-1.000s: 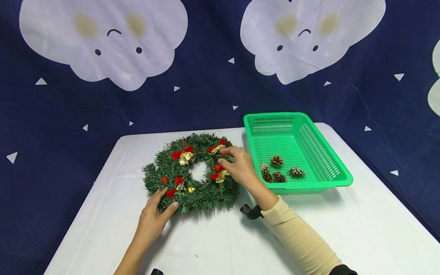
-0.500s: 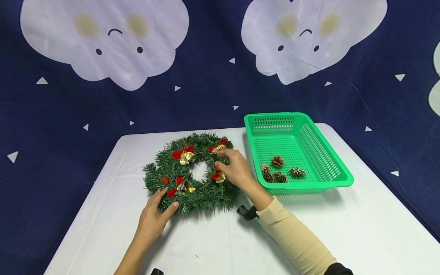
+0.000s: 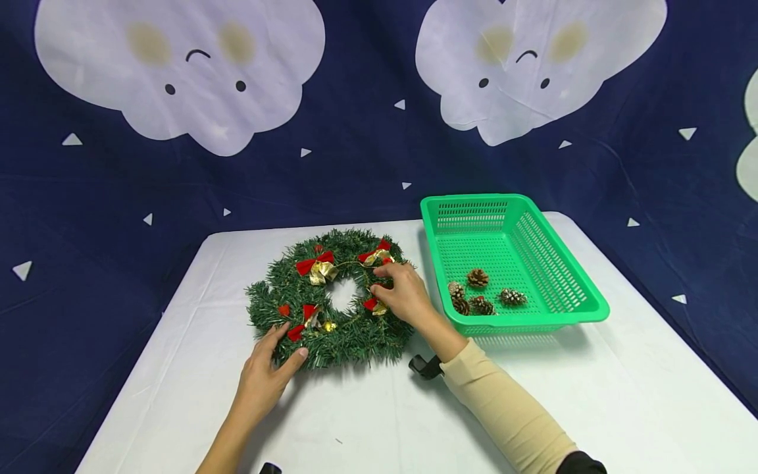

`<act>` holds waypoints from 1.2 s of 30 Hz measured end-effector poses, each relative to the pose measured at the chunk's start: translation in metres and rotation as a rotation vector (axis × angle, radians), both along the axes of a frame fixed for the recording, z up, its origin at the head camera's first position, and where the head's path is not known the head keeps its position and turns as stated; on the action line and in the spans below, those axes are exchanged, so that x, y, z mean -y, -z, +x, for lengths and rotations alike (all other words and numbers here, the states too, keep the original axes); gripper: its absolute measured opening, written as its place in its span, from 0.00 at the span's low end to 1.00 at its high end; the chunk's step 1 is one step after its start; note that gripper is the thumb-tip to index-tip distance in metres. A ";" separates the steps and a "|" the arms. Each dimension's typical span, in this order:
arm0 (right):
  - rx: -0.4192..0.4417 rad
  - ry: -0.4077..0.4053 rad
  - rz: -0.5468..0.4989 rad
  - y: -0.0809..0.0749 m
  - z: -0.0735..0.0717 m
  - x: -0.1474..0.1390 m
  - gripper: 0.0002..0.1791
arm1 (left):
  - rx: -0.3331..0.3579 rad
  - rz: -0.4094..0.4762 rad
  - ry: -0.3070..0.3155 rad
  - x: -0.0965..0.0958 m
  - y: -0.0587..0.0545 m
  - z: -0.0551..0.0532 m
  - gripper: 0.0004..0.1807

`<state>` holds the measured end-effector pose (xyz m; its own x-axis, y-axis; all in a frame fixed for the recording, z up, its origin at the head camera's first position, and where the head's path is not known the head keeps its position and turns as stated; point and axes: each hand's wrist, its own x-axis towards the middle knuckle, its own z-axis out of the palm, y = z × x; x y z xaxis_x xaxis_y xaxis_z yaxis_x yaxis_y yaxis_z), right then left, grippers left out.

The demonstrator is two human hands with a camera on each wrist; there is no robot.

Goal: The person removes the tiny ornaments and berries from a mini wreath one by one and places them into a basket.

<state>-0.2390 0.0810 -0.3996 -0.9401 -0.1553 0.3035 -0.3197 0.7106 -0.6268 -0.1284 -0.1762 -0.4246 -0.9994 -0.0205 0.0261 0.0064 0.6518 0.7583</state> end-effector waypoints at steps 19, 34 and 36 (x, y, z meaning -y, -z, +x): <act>0.025 0.005 0.047 0.008 -0.005 0.001 0.17 | -0.011 -0.002 0.004 0.000 0.000 0.000 0.39; 0.041 0.008 0.080 0.011 -0.004 0.001 0.16 | -0.002 -0.005 0.005 0.000 0.000 0.000 0.39; 0.043 0.010 0.090 0.011 -0.004 0.001 0.16 | 0.000 -0.002 0.005 0.000 0.000 0.000 0.39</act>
